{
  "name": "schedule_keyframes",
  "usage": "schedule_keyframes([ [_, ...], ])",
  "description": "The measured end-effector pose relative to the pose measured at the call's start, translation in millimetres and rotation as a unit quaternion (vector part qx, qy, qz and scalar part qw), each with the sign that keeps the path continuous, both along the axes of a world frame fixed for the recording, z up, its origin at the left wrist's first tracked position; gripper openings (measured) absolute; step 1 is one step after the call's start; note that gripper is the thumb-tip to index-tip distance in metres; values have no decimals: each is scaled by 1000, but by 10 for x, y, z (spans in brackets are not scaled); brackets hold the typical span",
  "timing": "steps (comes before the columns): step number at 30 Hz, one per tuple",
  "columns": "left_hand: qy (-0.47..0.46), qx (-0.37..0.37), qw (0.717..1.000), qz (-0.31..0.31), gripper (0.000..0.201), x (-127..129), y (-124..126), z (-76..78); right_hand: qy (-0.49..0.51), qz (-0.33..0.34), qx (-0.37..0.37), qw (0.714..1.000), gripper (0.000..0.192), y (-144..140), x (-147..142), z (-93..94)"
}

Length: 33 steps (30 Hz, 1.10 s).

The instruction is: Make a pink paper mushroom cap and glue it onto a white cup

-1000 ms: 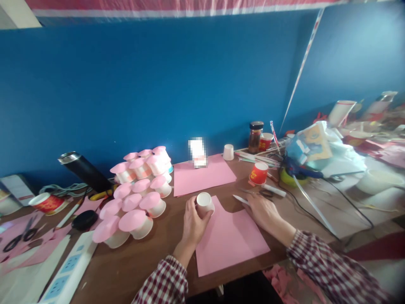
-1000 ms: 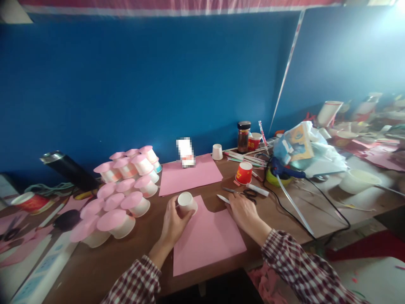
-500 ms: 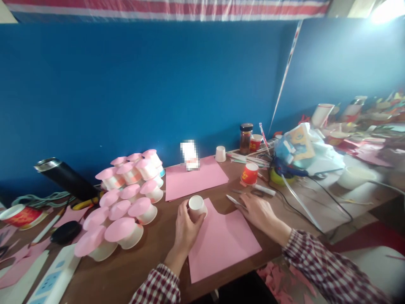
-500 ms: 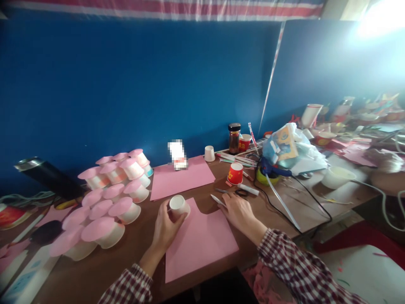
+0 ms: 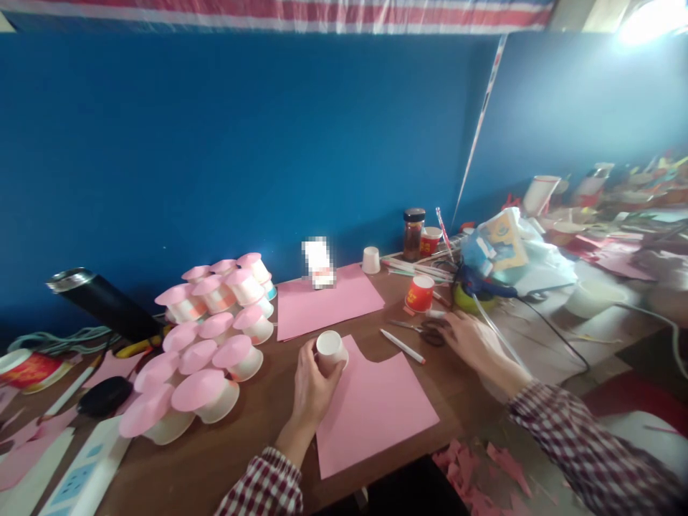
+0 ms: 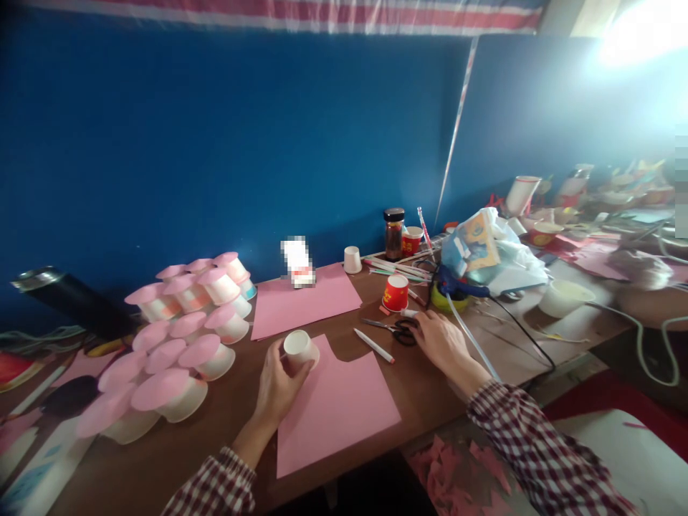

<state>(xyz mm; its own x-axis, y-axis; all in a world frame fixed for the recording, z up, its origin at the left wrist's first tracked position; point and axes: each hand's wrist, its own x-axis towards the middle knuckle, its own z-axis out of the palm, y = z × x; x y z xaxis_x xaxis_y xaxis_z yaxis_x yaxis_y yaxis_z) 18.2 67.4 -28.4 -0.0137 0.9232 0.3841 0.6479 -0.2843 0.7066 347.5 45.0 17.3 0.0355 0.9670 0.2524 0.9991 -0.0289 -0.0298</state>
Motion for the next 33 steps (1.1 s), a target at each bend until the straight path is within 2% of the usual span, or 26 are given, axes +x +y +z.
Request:
schedule_keyframes([
  [6,-6,-2,1000,-5,61,3,-1,-5,21,45,-14,999,19,34,-90,-72],
  [14,8,-18,1000,8,60,8,14,16,33,85,-25,996,19,114,-350,107],
  [18,9,-4,1000,4,59,8,8,9,39,119,-60,990,21,68,-514,66],
  [22,-2,14,1000,-3,58,14,-9,16,39,112,-71,990,23,42,-571,-10],
  [27,2,36,999,-18,67,26,-43,27,43,98,-69,992,23,58,-582,2],
  [33,34,21,998,-57,47,27,-68,22,103,114,-77,985,21,52,-603,13],
])
